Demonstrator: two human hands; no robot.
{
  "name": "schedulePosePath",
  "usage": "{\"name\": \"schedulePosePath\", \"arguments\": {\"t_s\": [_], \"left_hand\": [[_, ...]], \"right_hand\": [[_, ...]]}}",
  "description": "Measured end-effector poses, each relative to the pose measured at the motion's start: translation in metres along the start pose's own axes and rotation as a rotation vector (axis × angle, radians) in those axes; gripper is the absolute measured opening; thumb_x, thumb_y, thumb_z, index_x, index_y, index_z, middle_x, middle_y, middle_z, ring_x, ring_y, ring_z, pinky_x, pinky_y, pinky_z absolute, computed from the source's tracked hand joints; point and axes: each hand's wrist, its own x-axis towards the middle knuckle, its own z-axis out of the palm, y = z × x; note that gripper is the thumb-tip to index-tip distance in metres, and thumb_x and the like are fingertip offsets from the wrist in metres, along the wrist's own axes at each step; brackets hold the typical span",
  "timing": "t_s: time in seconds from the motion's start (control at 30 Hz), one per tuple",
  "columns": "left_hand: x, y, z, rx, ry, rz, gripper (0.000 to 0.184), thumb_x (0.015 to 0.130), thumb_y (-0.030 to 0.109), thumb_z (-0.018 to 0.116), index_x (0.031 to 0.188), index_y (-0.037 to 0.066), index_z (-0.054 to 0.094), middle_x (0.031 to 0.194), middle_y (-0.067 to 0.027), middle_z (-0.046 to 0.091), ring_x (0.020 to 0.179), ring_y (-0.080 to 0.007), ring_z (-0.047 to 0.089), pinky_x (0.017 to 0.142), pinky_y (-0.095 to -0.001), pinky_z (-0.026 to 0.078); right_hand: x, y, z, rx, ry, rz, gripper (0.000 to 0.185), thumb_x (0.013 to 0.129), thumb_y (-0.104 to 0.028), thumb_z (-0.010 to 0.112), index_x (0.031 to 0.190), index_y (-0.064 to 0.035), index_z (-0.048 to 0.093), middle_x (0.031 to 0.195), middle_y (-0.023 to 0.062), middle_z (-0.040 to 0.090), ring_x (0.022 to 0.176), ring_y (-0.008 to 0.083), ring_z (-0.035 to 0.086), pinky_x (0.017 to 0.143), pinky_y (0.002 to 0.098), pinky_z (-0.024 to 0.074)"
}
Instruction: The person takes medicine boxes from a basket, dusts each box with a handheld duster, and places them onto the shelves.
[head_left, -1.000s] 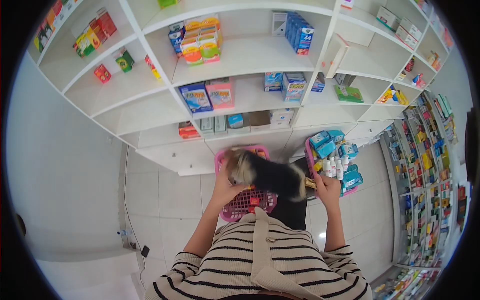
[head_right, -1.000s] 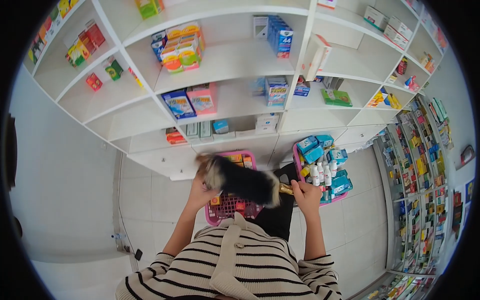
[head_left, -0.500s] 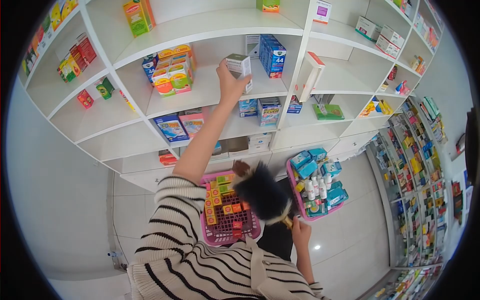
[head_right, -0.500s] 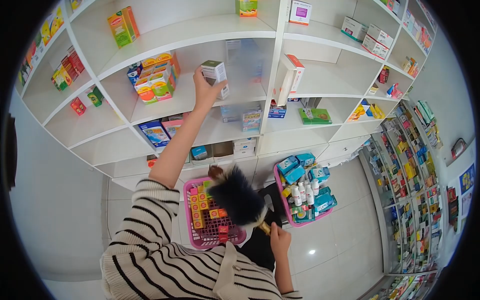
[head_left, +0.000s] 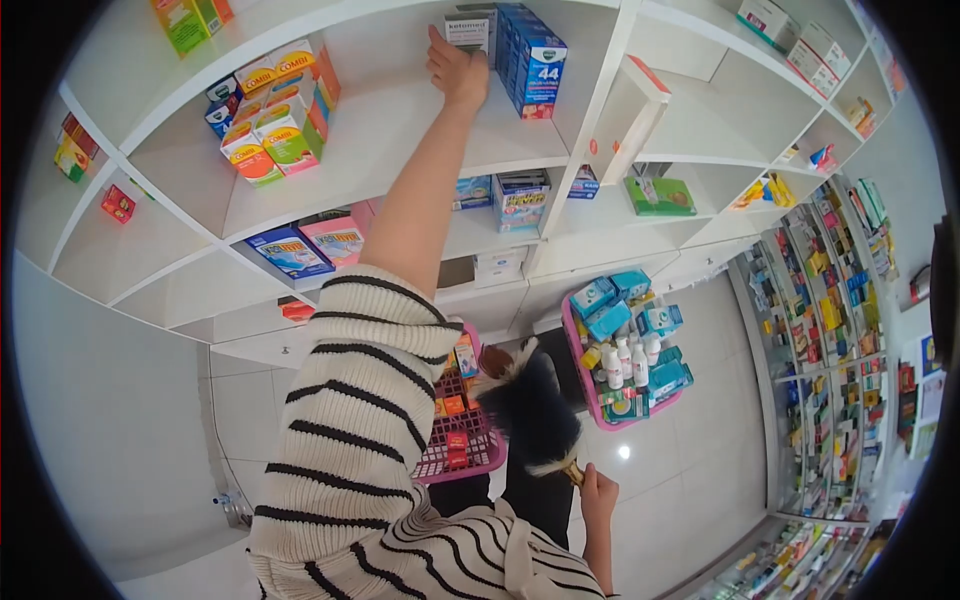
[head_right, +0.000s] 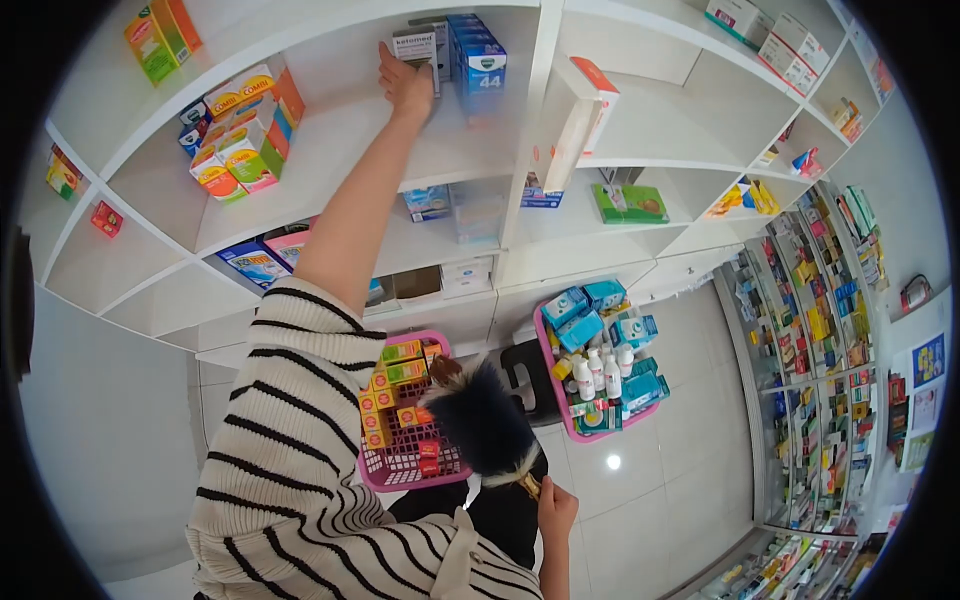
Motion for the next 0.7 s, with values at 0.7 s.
{"name": "schedulePosePath", "arguments": {"t_s": [0.7], "left_hand": [[-0.282,-0.063,-0.269,-0.204,-0.428,-0.048,0.019,0.097,0.012,0.051,0.102,-0.002,0.063,0.083,-0.0055,0.064,0.08,-0.0134,0.06,0.074,-0.0278,0.047]], "right_hand": [[0.018,-0.01,0.013,0.107,-0.242,0.118,0.039,0.1,-0.034,0.047,0.099,-0.0008,0.066,0.059,-0.0015,0.049,0.053,0.0055,0.046,0.048,0.0241,0.0335]]}}
